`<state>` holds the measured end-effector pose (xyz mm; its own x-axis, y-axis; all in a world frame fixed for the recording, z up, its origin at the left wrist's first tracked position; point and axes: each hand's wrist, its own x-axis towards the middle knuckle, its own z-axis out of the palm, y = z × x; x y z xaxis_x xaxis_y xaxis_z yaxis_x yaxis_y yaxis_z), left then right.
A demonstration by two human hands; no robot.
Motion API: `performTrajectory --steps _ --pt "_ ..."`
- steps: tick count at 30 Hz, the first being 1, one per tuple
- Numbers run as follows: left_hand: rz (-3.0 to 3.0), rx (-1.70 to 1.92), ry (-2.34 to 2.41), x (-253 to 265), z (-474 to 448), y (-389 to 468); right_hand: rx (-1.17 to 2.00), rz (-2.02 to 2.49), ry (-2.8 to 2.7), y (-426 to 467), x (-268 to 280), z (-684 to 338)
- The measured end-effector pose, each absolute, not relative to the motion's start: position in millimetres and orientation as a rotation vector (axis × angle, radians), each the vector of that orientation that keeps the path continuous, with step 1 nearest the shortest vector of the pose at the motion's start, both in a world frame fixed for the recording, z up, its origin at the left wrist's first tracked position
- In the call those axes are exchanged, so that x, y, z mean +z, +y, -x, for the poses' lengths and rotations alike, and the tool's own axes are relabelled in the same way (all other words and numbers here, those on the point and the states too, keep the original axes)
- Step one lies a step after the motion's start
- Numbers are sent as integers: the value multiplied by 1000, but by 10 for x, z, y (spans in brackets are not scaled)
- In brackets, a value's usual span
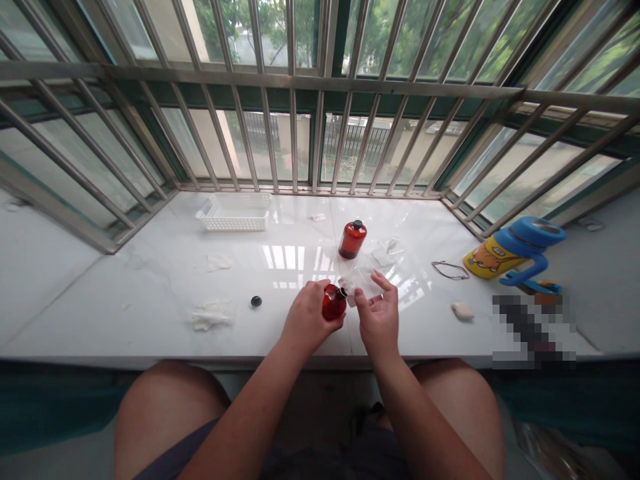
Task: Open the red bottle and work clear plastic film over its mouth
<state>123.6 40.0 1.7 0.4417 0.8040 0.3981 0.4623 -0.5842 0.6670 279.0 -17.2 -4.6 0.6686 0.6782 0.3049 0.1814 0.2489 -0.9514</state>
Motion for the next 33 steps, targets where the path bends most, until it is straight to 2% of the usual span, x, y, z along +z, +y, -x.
performTrajectory --steps 18,33 --pt "-2208 987 1068 14 -1219 400 189 1416 -1004 -183 -25 -2854" --pt "-2186 976 1079 16 -1214 399 155 1433 -1024 -192 26 -2848"
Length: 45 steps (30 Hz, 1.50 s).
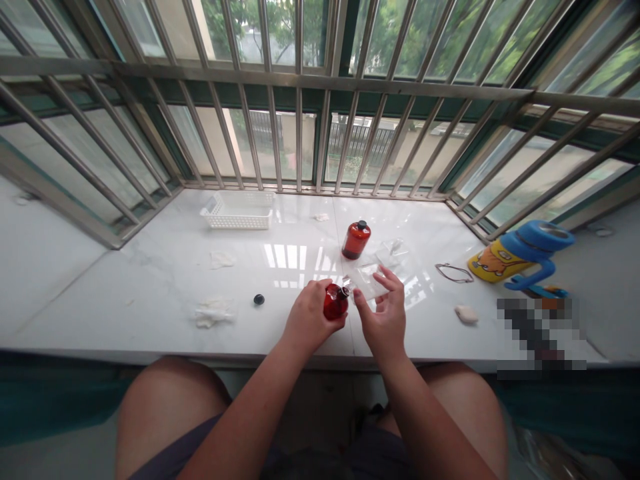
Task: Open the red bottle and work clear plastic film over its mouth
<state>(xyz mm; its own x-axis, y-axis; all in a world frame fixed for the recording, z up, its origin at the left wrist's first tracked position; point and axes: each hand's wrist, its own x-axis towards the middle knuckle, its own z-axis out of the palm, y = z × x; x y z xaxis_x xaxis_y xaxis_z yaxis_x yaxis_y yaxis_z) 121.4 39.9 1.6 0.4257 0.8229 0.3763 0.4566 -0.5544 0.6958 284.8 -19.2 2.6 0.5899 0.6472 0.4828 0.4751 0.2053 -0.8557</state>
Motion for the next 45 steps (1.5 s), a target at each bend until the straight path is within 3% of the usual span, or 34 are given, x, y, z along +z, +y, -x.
performTrajectory --steps 45 --pt "-2168 991 1094 4 -1206 394 -55 1433 -1254 -223 160 -2896"
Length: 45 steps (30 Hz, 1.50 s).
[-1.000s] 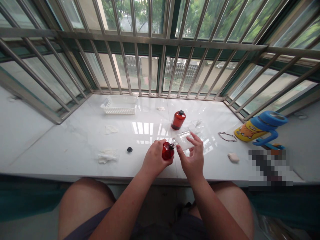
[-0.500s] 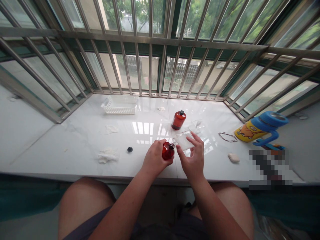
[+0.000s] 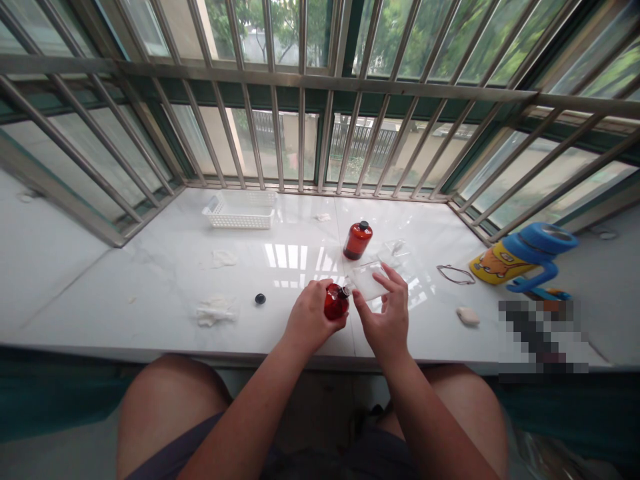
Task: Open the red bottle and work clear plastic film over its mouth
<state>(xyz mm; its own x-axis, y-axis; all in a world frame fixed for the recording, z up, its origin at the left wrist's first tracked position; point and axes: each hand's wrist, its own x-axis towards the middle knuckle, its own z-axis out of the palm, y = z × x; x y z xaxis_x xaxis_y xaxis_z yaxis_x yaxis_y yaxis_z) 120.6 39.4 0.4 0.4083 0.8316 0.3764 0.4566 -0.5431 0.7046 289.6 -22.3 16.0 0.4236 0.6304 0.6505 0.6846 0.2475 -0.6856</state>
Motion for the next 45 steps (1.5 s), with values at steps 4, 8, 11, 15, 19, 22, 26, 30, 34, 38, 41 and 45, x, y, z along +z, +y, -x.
performTrajectory --steps 4,8,11,15,19,22,26,30,34,38,41,45 --pt "-2164 984 1091 15 -1206 392 -58 1433 -1253 -220 163 -2895" --pt "-2162 982 1097 13 -1207 394 -51 1437 -1250 -217 158 -2895" --pt "-2165 999 1092 7 -1207 394 -54 1437 -1250 -218 154 -2895" --pt "-2164 1006 1086 2 -1207 393 -70 1446 -1258 -221 161 -2895" --pt "-2167 1000 1086 1 -1207 393 -75 1443 -1267 -225 171 -2897" --pt "-2167 990 1093 8 -1207 392 -75 1448 -1273 -226 176 -2900" --pt "-2166 983 1095 22 -1206 389 -90 1449 -1283 -225 188 -2900" --pt "-2160 980 1097 29 -1206 387 -118 1431 -1300 -222 206 -2896" --pt "-2162 981 1099 23 -1208 389 -143 1431 -1316 -217 216 -2900" --pt "-2168 996 1086 9 -1209 395 -180 1420 -1339 -211 230 -2903" --pt "-2167 997 1087 3 -1209 397 -191 1407 -1354 -206 247 -2902" --pt "-2169 1002 1087 4 -1207 395 -198 1396 -1365 -201 264 -2905"
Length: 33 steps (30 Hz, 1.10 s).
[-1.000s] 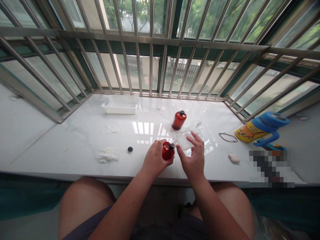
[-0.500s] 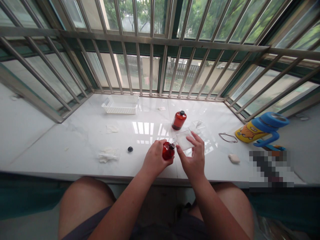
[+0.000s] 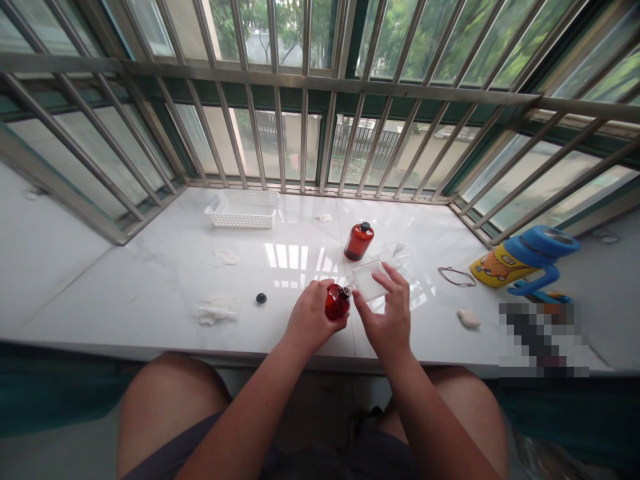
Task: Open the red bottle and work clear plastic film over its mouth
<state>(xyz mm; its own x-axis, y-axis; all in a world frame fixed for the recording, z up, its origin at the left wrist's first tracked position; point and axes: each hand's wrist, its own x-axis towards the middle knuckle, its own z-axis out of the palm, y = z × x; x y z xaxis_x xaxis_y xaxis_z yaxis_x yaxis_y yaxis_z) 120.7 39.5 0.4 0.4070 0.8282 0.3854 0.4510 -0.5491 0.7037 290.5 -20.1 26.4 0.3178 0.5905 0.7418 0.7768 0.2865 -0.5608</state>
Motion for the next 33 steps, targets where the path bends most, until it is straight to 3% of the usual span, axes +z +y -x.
performTrajectory --steps 33 --pt "-2152 1016 1078 -16 -1202 395 -266 1358 -1472 -202 333 -2942"
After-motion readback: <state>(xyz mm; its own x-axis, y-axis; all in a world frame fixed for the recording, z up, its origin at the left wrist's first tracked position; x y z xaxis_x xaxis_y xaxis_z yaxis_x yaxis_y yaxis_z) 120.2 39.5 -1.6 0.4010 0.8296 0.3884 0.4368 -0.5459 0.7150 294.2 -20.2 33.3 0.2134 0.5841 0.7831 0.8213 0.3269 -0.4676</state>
